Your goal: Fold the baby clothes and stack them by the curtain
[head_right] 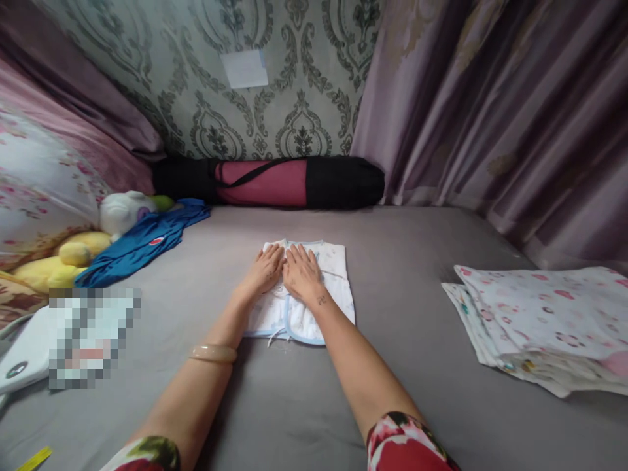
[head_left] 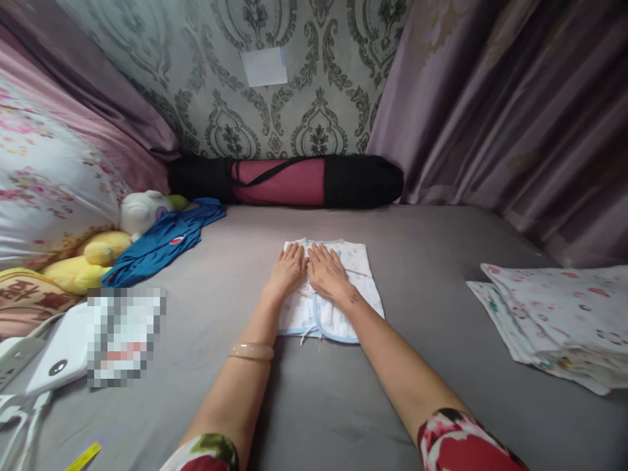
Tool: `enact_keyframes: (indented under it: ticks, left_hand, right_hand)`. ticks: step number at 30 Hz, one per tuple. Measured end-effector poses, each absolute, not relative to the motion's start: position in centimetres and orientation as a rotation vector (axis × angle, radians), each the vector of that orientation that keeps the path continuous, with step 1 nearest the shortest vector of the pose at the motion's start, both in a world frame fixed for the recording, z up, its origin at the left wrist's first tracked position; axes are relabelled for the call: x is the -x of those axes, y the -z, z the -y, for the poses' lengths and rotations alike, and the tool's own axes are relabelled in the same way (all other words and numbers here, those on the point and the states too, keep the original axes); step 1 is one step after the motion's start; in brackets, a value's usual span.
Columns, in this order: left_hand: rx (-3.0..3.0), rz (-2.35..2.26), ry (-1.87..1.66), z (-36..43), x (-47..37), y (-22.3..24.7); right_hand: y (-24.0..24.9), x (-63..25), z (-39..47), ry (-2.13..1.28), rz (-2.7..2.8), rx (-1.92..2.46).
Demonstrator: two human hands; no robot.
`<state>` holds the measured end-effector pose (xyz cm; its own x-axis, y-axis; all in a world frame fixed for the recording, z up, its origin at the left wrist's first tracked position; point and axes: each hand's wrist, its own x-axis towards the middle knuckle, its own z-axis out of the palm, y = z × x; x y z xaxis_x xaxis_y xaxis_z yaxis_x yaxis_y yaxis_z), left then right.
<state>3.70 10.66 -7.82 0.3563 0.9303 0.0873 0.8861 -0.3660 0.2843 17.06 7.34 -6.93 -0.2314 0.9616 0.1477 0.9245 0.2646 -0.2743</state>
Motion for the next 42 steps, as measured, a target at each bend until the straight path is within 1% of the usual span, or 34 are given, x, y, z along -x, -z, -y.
enact_keyframes:
  ticks: [3, 7, 14, 17, 20, 24, 28, 31, 33, 36, 39, 42]
  left_hand:
    - [-2.429, -1.753, -0.240, -10.7, -3.4, 8.2]
    - [-2.391, -1.816, -0.214, -10.8, -3.3, 8.0]
    - [-2.413, -1.821, -0.193, -10.9, -3.0, 7.6]
    - [-2.489, -1.847, -0.241, -10.5, -3.4, 6.9]
    - [-2.549, -1.814, -0.246, -10.1, -4.1, 6.7]
    - [-2.530, -1.755, -0.140, -9.8, -4.5, 7.3]
    - [-2.483, -1.759, -0.109, -10.0, -4.3, 7.2]
    - [-2.461, -1.785, -0.164, -10.2, -4.0, 6.7]
    - [-2.443, -1.844, -0.232, -10.2, -3.7, 6.4]
    - [-2.361, -1.878, -0.175, -10.2, -3.4, 6.2]
    - [-2.292, -1.855, -0.075, -10.1, -3.2, 6.2]
    - [-2.289, -1.852, -0.078, -10.1, -3.2, 6.1]
  right_hand:
    - [7.0, -17.1, -7.4, -0.189, 2.239, 1.746]
    - [7.1, -17.1, -7.5, -0.164, 2.206, 1.743]
    - [6.0, -17.7, -7.5, -0.251, 2.173, 1.783]
    - [5.4, -18.3, -7.5, -0.204, 2.100, 1.843]
    - [6.0, -18.9, -7.6, -0.146, 2.010, 1.943]
    - [7.4, -18.9, -7.5, -0.141, 1.985, 1.991]
    - [6.8, -18.8, -7.3, -0.178, 2.007, 1.997]
    - [5.6, -19.5, -7.4, -0.217, 1.993, 2.034]
    - [5.3, -20.2, -7.5, -0.182, 1.905, 2.105]
    - [5.8, -21.2, -7.6, -0.111, 1.777, 2.220]
    - [6.7, -21.6, -7.5, -0.070, 1.763, 2.269]
    - [6.9, -21.8, -7.5, -0.079, 1.774, 2.283]
